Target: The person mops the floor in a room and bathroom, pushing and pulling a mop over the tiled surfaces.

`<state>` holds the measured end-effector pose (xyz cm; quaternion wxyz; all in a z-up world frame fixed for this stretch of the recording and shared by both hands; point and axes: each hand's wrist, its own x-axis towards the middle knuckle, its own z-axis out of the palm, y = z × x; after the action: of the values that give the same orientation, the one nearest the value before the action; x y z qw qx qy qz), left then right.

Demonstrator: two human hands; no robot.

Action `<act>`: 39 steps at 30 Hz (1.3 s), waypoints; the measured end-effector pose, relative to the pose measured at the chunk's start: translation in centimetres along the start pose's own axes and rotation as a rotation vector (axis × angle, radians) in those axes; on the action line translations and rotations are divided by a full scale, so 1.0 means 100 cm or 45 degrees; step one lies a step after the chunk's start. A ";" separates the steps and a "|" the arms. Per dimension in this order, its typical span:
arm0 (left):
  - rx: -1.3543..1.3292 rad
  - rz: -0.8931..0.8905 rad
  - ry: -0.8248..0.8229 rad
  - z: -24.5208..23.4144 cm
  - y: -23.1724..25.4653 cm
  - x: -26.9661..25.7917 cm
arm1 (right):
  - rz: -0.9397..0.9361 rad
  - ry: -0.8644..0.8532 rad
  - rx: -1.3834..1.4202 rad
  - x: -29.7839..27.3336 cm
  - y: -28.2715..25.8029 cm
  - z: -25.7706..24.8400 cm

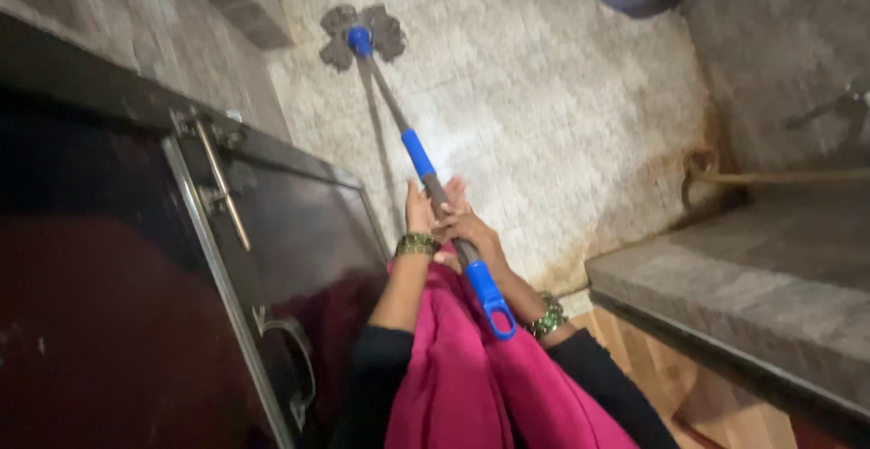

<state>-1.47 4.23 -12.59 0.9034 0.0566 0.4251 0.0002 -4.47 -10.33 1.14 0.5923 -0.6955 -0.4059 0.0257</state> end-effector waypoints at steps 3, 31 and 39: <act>-0.004 -0.108 -0.203 -0.001 -0.016 -0.003 | -0.096 0.016 -0.045 -0.012 -0.028 -0.019; -0.053 -0.050 -0.319 0.025 -0.088 -0.040 | -0.436 0.188 0.300 0.003 -0.072 -0.060; 0.098 -0.157 -0.380 0.039 0.037 0.073 | -0.284 0.149 0.040 0.099 -0.019 -0.007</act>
<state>6.37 7.86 -15.29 0.9519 0.0644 0.2887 -0.0799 1.55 -5.07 7.33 0.6251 -0.6369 -0.4451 -0.0743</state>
